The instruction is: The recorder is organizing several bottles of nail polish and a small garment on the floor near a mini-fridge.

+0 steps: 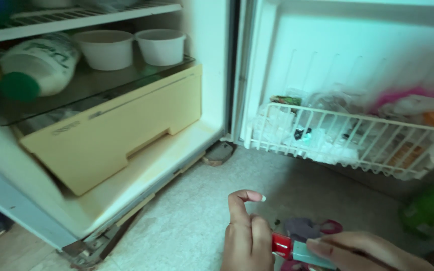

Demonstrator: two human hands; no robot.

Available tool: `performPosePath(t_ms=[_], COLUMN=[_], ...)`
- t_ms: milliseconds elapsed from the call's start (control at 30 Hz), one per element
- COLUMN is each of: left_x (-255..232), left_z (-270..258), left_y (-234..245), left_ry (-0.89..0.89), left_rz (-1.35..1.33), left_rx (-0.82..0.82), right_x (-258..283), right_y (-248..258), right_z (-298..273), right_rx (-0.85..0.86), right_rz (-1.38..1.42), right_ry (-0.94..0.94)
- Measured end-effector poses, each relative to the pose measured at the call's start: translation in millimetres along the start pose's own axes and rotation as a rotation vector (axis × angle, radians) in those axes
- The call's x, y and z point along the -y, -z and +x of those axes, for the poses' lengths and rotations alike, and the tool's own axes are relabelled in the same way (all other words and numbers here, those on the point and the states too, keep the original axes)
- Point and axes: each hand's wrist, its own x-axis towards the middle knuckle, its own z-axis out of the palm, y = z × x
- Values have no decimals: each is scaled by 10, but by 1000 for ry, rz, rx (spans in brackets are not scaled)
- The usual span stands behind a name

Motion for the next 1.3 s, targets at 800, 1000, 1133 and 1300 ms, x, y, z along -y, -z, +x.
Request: performPosePath(t_ms=[800,1000,1133,1300], left_x=[406,-546,86,1132], left_z=[-540,-1091,-1407,-1717], left_y=[-2451,-3122,-3464,-3675], left_ry=[35,710,672,510], left_rz=[307,504,522,527], left_rx=[603,830,839,769], right_x=[1125,922,372,227], right_y=[1286,1389,846,467], right_z=[-1146,-2020,-2967,-3467], right_rx=[238,-224,-116,-210], right_rz=[-312,-492,-410,-174], right_ry=[-293,11,-219,-577])
